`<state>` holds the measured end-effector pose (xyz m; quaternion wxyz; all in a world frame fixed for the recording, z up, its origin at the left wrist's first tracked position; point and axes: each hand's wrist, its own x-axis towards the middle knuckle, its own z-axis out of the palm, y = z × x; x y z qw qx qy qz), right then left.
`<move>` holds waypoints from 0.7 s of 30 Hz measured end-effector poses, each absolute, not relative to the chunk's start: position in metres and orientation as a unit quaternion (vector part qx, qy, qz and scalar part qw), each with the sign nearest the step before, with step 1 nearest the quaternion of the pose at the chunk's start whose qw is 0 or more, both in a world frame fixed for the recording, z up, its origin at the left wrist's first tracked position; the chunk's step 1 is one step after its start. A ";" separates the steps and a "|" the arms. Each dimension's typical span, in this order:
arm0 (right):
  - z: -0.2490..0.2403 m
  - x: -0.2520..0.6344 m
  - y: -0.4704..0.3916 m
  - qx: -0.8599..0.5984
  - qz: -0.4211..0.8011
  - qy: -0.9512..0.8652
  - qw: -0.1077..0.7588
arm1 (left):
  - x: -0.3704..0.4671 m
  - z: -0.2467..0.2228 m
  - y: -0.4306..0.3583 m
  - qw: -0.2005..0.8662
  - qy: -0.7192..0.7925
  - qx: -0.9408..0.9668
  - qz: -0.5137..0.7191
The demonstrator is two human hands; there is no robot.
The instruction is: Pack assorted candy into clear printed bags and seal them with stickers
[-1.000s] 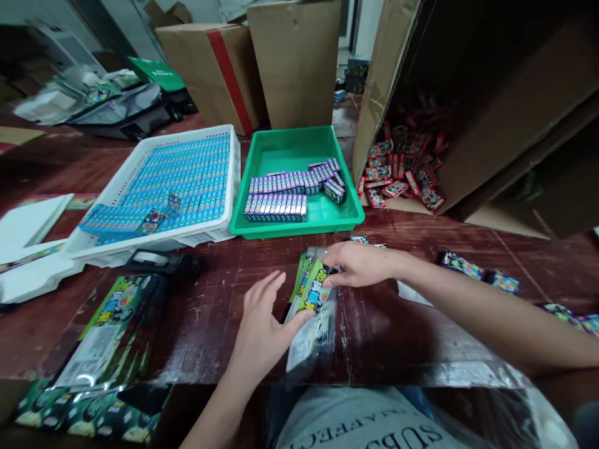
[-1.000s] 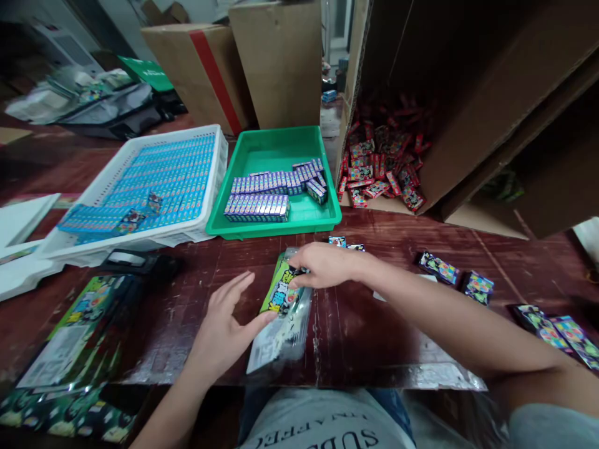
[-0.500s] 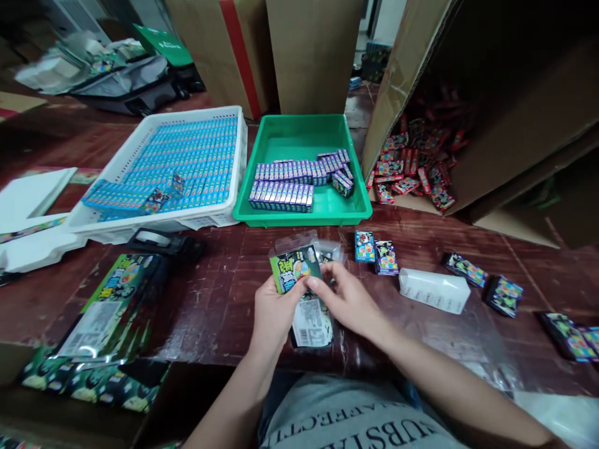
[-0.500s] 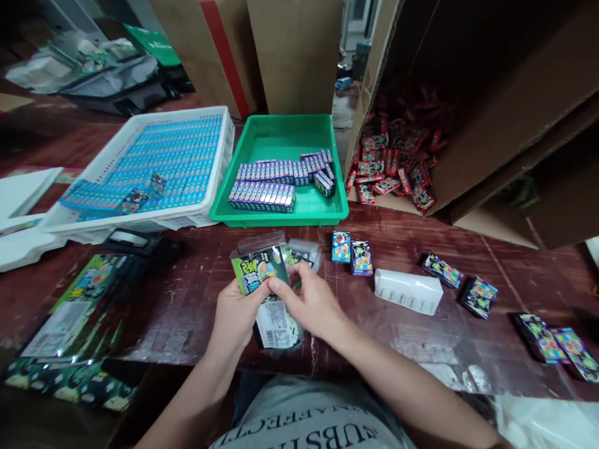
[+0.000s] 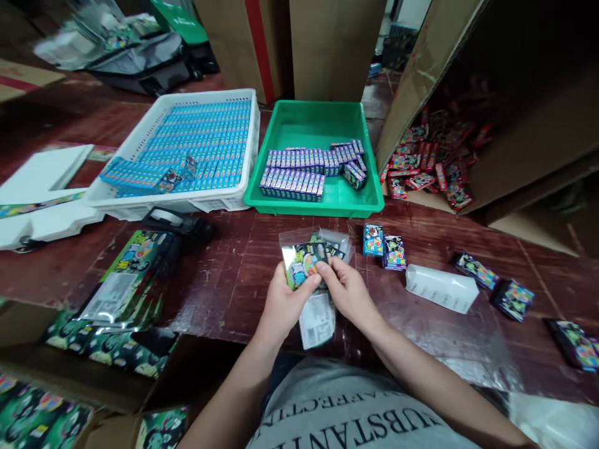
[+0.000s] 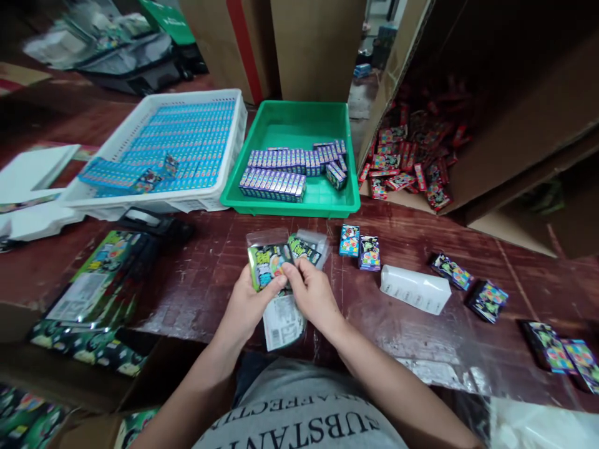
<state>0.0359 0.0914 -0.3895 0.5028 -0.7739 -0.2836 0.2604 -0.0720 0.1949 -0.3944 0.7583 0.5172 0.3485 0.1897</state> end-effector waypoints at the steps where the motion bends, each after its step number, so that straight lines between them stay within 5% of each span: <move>1: -0.391 0.038 0.091 -0.784 0.233 -0.286 0.500 | -0.075 -0.393 0.195 0.786 0.321 0.503 0.162; 5: -0.389 0.040 0.086 -0.819 0.166 -0.307 0.456 | -0.083 -0.396 0.194 0.799 0.297 0.499 0.153; 11: -0.384 0.021 0.060 -0.836 0.272 -0.347 0.325 | -0.080 -0.404 0.192 0.772 0.340 0.482 0.236; 16: -0.388 0.020 0.029 -0.791 0.337 -0.340 0.381 | -0.079 -0.409 0.192 0.749 0.344 0.507 0.251; 21: -0.388 0.051 0.025 -0.711 0.348 -0.302 0.531 | -0.081 -0.409 0.187 0.791 0.254 0.533 0.162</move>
